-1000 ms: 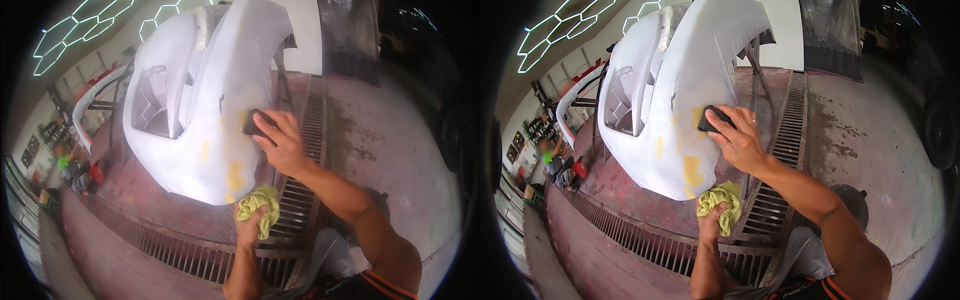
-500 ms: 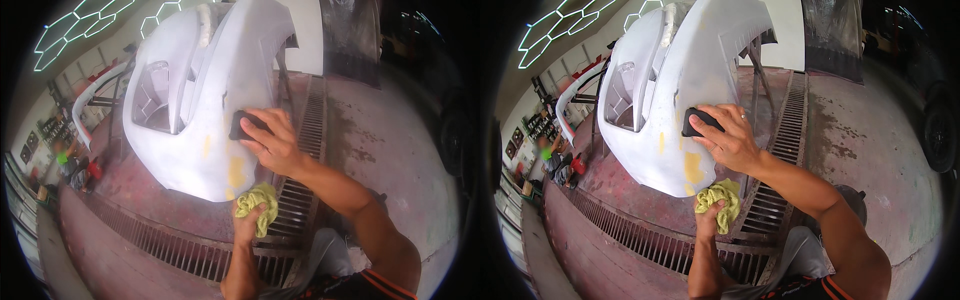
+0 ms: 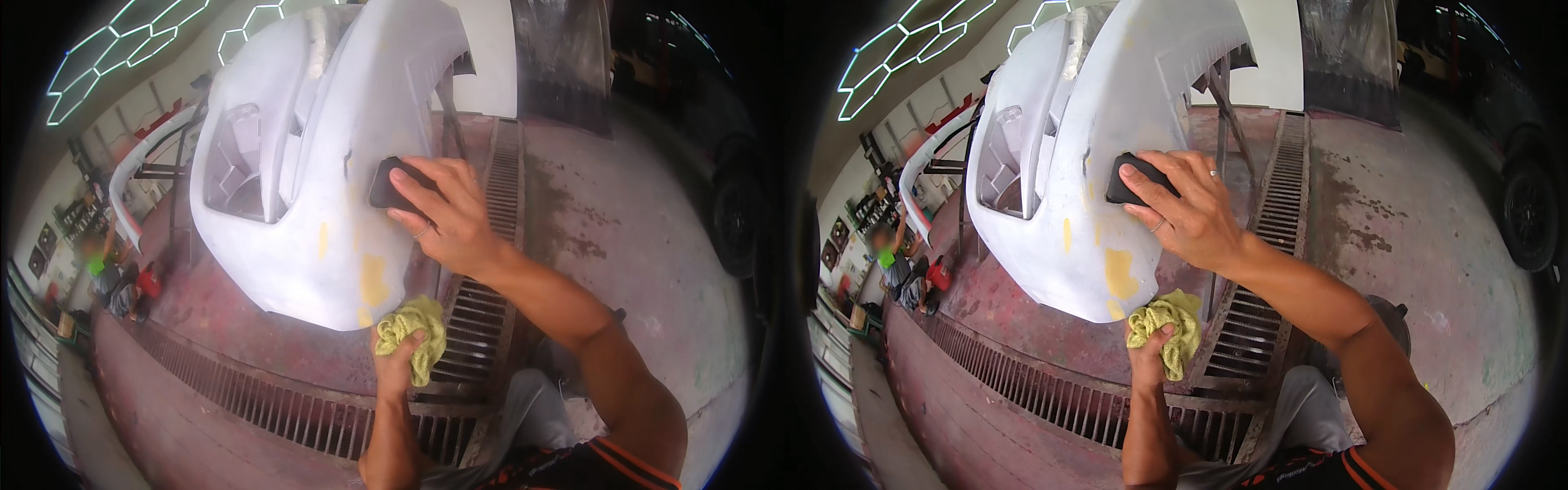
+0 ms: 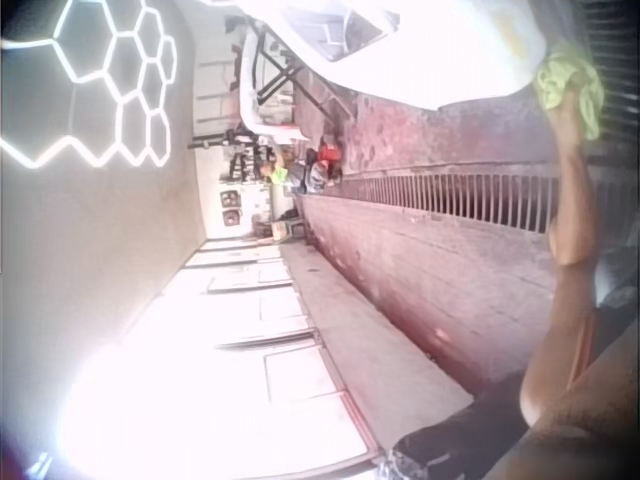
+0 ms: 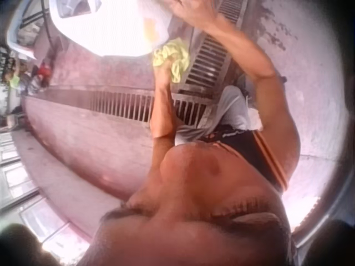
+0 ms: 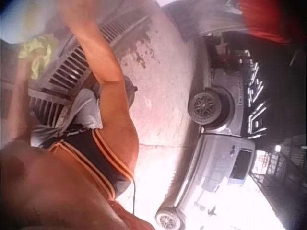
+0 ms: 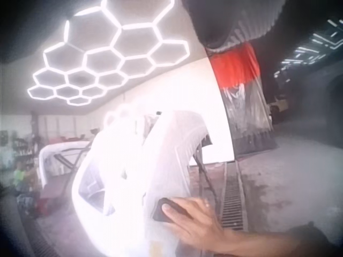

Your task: The person sands a white car bumper with a black sanding block and wipes the surface with a yellow cloth. The person repeatedly dips the cloth into a bucket of water to clean the surface while working on the bumper in a workshop.

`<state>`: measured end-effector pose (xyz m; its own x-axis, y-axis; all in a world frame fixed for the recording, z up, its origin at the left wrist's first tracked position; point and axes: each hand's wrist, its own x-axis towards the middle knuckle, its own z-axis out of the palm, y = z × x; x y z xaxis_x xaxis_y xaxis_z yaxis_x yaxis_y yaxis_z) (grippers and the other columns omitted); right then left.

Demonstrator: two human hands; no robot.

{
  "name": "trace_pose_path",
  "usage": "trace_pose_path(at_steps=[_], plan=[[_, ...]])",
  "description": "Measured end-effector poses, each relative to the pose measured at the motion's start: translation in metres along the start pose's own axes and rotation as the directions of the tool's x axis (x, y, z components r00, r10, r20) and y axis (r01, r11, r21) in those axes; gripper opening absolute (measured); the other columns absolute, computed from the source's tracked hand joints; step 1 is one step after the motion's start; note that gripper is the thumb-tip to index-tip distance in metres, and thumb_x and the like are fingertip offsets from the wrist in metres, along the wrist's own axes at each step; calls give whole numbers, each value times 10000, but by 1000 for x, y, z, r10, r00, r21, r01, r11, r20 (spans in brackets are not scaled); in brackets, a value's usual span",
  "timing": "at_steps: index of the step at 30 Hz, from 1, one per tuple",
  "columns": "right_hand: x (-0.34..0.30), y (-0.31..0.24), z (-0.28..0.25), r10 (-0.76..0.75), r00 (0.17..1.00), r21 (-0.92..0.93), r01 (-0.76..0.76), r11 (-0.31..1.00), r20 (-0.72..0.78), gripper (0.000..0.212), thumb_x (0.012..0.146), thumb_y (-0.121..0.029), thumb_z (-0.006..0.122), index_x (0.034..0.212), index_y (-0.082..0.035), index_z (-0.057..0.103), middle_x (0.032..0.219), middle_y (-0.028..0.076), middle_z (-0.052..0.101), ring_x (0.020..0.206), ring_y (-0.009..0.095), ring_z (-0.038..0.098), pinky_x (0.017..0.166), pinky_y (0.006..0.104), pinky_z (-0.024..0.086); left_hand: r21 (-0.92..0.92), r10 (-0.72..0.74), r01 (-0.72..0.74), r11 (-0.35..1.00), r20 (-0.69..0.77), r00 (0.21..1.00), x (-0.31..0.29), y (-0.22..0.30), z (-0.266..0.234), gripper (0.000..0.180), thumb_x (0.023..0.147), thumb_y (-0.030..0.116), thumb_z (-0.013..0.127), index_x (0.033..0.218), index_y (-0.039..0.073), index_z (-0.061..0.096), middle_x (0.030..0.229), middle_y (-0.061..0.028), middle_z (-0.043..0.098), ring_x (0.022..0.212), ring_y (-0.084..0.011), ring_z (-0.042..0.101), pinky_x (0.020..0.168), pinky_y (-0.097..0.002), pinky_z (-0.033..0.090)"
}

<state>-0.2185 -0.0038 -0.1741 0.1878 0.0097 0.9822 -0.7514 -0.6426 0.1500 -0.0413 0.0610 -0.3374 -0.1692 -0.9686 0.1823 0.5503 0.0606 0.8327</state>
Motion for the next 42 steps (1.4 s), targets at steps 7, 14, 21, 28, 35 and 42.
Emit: trace_pose_path(at_steps=[7,14,21,28,35,42], plan=[[35,-28,35,-181,979,-22,184,983,97,587,743,-152,877,1308,-142,714,1286,129,673,1072,292,621,841,420,467,-48,-17,16,999,-9,1000,-2,2,-4,605,819,12,755,1375,-10,518,1192,-131,647,1057,-233,658,930,-367,557],[-25,33,3,15,999,-21,-15,1000,36,643,742,-162,900,1355,-162,705,1304,109,666,1091,295,622,869,422,469,-14,-35,36,999,57,998,2,-2,-4,579,832,36,771,1352,-10,522,1187,-124,649,1052,-227,658,913,-360,560],[12,-12,42,-97,995,151,99,984,-25,792,722,-161,917,1457,-230,631,1321,95,657,1088,289,618,865,425,456,-47,-50,51,998,17,999,-2,1,-8,580,827,28,769,1351,-6,523,1185,-119,649,1064,-227,655,922,-363,558],[-12,2,30,-50,998,98,53,994,-27,705,697,-143,920,1362,-203,693,1309,113,668,1076,294,619,866,417,459,-34,-42,43,999,7,999,-2,-1,-9,581,820,8,767,1345,-2,518,1187,-124,647,1068,-232,659,922,-369,566],[-15,0,36,-55,998,105,58,993,-34,680,701,-204,920,1348,-248,715,1302,83,669,1078,267,611,843,416,450,-80,-89,91,993,32,996,0,-5,-11,623,821,13,769,1379,5,490,1213,-129,636,1080,-241,655,938,-374,562],[21,-26,46,-62,998,114,63,991,-12,755,722,-179,910,1424,-271,647,1298,63,658,1095,278,603,847,422,451,-18,-1,0,1000,-44,999,-5,1,3,626,816,33,769,1379,1,496,1213,-133,632,1100,-247,643,958,-373,547]])
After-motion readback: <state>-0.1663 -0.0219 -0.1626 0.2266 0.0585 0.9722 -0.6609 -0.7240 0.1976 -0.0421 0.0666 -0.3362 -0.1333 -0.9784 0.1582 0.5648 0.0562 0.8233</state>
